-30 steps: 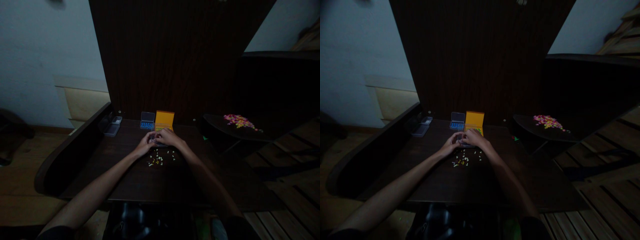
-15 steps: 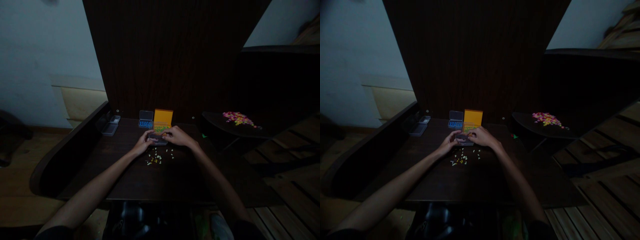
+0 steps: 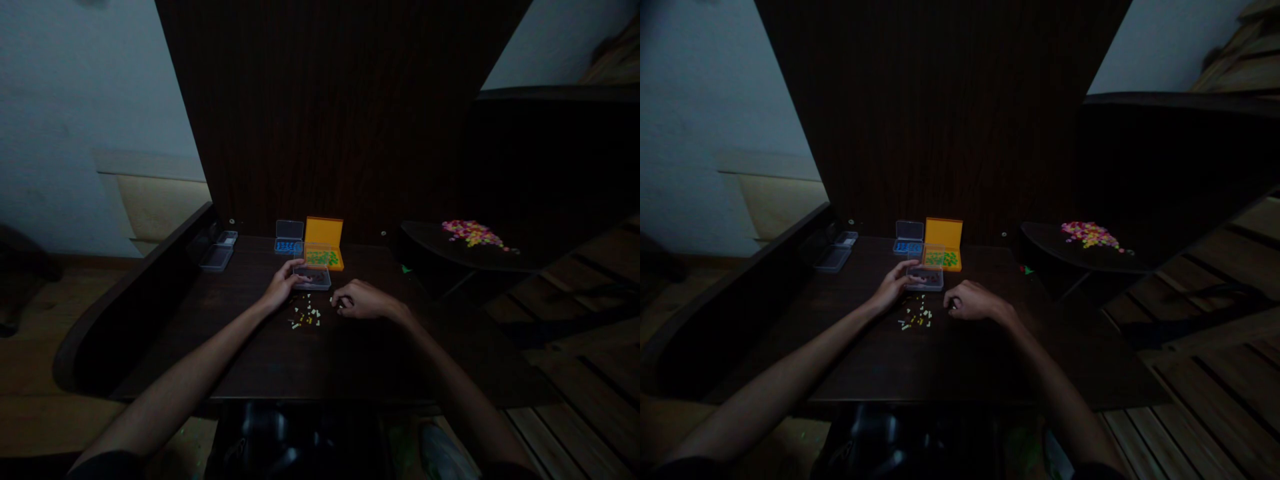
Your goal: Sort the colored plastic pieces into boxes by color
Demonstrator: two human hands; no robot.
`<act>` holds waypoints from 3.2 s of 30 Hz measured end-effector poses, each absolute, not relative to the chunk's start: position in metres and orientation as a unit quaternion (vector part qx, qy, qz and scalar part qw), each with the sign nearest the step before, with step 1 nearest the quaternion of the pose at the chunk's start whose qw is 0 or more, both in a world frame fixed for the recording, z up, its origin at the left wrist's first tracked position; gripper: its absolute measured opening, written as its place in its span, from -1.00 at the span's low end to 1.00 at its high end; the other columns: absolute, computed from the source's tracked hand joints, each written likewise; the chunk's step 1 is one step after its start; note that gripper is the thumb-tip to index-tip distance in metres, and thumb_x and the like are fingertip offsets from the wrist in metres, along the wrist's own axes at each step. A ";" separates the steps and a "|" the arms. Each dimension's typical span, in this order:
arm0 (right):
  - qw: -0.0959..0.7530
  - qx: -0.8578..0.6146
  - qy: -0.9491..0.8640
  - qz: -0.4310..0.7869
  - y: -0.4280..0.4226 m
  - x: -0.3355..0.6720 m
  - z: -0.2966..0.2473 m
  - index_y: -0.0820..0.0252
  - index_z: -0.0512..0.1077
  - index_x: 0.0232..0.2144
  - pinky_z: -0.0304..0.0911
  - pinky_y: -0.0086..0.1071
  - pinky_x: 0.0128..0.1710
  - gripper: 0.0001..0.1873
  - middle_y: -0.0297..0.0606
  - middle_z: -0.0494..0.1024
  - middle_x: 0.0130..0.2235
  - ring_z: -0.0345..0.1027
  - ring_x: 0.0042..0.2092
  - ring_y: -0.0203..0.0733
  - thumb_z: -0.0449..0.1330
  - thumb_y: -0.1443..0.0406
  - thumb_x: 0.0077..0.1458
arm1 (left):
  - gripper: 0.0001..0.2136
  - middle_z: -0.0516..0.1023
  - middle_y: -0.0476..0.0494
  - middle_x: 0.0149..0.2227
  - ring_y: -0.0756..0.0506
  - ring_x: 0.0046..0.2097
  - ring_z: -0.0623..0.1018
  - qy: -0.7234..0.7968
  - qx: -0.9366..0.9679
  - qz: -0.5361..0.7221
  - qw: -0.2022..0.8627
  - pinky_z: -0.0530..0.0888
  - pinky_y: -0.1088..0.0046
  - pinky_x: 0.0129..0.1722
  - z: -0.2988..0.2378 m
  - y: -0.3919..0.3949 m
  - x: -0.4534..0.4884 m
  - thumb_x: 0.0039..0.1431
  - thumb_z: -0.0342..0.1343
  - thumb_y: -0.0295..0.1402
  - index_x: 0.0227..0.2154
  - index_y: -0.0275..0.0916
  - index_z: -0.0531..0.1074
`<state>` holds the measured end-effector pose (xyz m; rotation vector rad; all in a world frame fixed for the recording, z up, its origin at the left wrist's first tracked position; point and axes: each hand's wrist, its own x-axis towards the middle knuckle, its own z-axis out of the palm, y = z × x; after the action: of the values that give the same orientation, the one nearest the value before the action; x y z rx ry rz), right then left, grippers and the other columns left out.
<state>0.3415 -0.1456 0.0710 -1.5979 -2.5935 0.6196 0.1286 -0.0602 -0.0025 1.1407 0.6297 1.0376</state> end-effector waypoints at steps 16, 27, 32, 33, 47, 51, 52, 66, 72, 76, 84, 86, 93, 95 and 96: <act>0.073 -0.451 -0.844 0.281 -0.138 0.332 0.080 0.26 0.52 -0.35 0.02 -0.51 -0.48 -0.85 -0.44 0.34 -0.57 0.16 -0.53 -0.39 0.15 0.33 0.09 | -0.67 0.53 -0.13 -0.14 -0.06 -0.30 0.59 0.308 0.541 0.474 0.623 0.54 0.27 -0.16 0.001 -0.062 0.129 0.00 0.09 -0.49 -0.11 -0.26 0.39; 0.135 -0.518 -0.841 0.077 -0.098 0.296 0.085 0.22 0.53 -0.27 0.02 -0.46 -0.37 -0.82 -0.27 0.53 -0.38 0.31 -0.35 -0.28 0.12 0.34 0.16 | -0.74 0.54 -0.09 -0.17 -0.03 -0.29 0.56 0.308 0.554 0.483 0.604 0.55 0.40 -0.24 0.000 -0.062 0.127 0.02 0.09 -0.48 -0.17 -0.26 0.41; 0.083 -0.529 -0.844 0.045 -0.088 0.288 0.078 0.17 0.53 -0.22 0.08 -0.42 -0.30 -0.77 -0.20 0.57 -0.26 0.38 -0.23 -0.18 0.07 0.30 0.20 | -0.71 0.54 -0.08 -0.23 -0.06 -0.30 0.57 0.305 0.548 0.470 0.621 0.57 0.36 -0.28 -0.001 -0.063 0.128 0.01 0.08 -0.49 -0.15 -0.25 0.39; 0.073 -0.530 -0.844 0.039 -0.087 0.287 0.077 0.16 0.53 -0.21 0.10 -0.41 -0.27 -0.77 -0.19 0.57 -0.25 0.39 -0.21 -0.16 0.07 0.29 0.21 | -0.71 0.54 -0.08 -0.22 -0.06 -0.30 0.57 0.305 0.547 0.469 0.623 0.57 0.35 -0.28 -0.001 -0.063 0.128 0.02 0.07 -0.50 -0.15 -0.25 0.39; 0.061 -0.532 -0.844 0.033 -0.098 0.296 0.088 0.10 0.53 -0.08 0.21 -0.40 -0.23 -0.65 -0.21 0.62 -0.20 0.44 -0.19 -0.14 0.03 0.36 0.17 | -0.72 0.53 -0.11 -0.15 -0.08 -0.29 0.58 0.319 0.552 0.470 0.610 0.57 0.29 -0.26 0.000 -0.063 0.129 0.02 0.06 -0.48 -0.16 -0.24 0.40; 0.057 -0.530 -0.845 0.035 -0.102 0.300 0.088 0.10 0.51 -0.04 0.24 -0.37 -0.16 -0.62 -0.19 0.61 -0.13 0.44 -0.11 -0.11 0.03 0.37 0.16 | -0.74 0.54 -0.09 -0.18 -0.04 -0.33 0.56 0.318 0.551 0.476 0.608 0.57 0.35 -0.29 -0.002 -0.062 0.129 0.02 0.07 -0.46 -0.17 -0.24 0.41; 0.053 -0.528 -0.847 0.035 -0.103 0.300 0.087 0.09 0.50 -0.03 0.25 -0.35 -0.15 -0.61 -0.20 0.60 -0.11 0.44 -0.11 -0.11 0.03 0.37 0.16 | -0.74 0.54 -0.09 -0.19 -0.04 -0.34 0.56 0.318 0.554 0.476 0.604 0.56 0.35 -0.29 -0.003 -0.062 0.129 0.03 0.08 -0.46 -0.17 -0.24 0.41; 0.036 -0.525 -0.849 0.043 -0.102 0.289 0.088 0.04 0.48 -0.01 0.21 -0.32 -0.14 -0.62 -0.21 0.59 -0.12 0.43 -0.13 -0.10 0.00 0.33 0.20 | -0.68 0.56 -0.07 -0.18 -0.08 -0.20 0.54 0.316 0.548 0.484 0.605 0.51 0.38 -0.15 -0.001 -0.061 0.127 -0.09 0.05 -0.48 -0.20 -0.24 0.47; 0.031 -0.525 -0.850 0.044 -0.104 0.286 0.090 0.03 0.48 -0.01 0.21 -0.33 -0.13 -0.61 -0.22 0.59 -0.11 0.44 -0.12 -0.11 0.00 0.34 0.20 | -0.54 0.57 -0.08 -0.24 -0.12 -0.25 0.56 0.259 0.498 0.461 0.687 0.47 0.27 -0.12 -0.003 -0.061 0.127 -0.19 -0.01 -0.45 -0.12 -0.27 0.42; 0.028 -0.530 -0.847 0.040 -0.105 0.290 0.093 0.05 0.48 -0.01 0.24 -0.30 -0.11 -0.62 -0.20 0.59 -0.08 0.44 -0.09 -0.08 -0.01 0.33 0.20 | -0.52 0.57 -0.09 -0.21 -0.11 -0.25 0.57 0.234 0.478 0.466 0.706 0.45 0.28 -0.12 0.000 -0.063 0.128 -0.25 -0.02 -0.47 -0.14 -0.28 0.43; 0.011 -0.550 -0.834 0.037 -0.106 0.297 0.097 0.00 0.44 0.05 0.26 -0.29 -0.05 -0.59 -0.25 0.53 0.01 0.41 -0.02 -0.10 -0.04 0.31 0.23 | -0.50 0.59 -0.09 -0.28 -0.15 -0.24 0.57 0.202 0.460 0.460 0.732 0.44 0.20 -0.10 0.006 -0.067 0.127 -0.27 -0.03 -0.52 -0.13 -0.28 0.42; 0.009 -0.550 -0.834 0.036 -0.106 0.298 0.096 0.00 0.45 0.04 0.27 -0.30 -0.06 -0.59 -0.26 0.55 -0.01 0.42 -0.03 -0.11 -0.04 0.31 0.23 | -0.50 0.59 -0.09 -0.28 -0.15 -0.24 0.57 0.199 0.461 0.460 0.732 0.43 0.19 -0.09 0.005 -0.067 0.127 -0.26 -0.03 -0.52 -0.13 -0.27 0.41; 0.064 -0.550 -0.832 0.038 -0.111 0.307 0.100 -0.02 0.45 0.04 0.24 -0.38 -0.15 -0.58 -0.28 0.58 -0.07 0.44 -0.13 -0.18 0.00 0.35 0.19 | -0.48 0.59 -0.08 -0.32 -0.15 -0.24 0.58 0.221 0.466 0.459 0.724 0.44 0.24 -0.13 0.002 -0.064 0.128 -0.27 -0.03 -0.51 -0.10 -0.28 0.39; 0.097 -0.542 -0.833 0.054 -0.116 0.312 0.102 0.04 0.49 -0.01 0.21 -0.42 -0.23 -0.60 -0.27 0.61 -0.19 0.43 -0.25 -0.22 0.02 0.37 0.17 | -0.47 0.59 -0.08 -0.32 -0.15 -0.24 0.58 0.226 0.467 0.459 0.721 0.44 0.23 -0.13 0.002 -0.064 0.129 -0.27 -0.03 -0.52 -0.08 -0.28 0.38; 0.112 -0.533 -0.836 0.066 -0.119 0.314 0.103 0.09 0.52 -0.05 0.18 -0.43 -0.27 -0.63 -0.27 0.61 -0.26 0.41 -0.31 -0.25 0.04 0.38 0.15 | -0.46 0.59 -0.08 -0.33 -0.14 -0.24 0.58 0.231 0.467 0.459 0.720 0.45 0.23 -0.12 0.002 -0.064 0.129 -0.27 -0.03 -0.52 -0.08 -0.28 0.37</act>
<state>0.3137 -0.1186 0.1026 -1.5640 -2.4538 0.1929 0.1285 -0.0644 0.0023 1.0331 0.5102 1.0139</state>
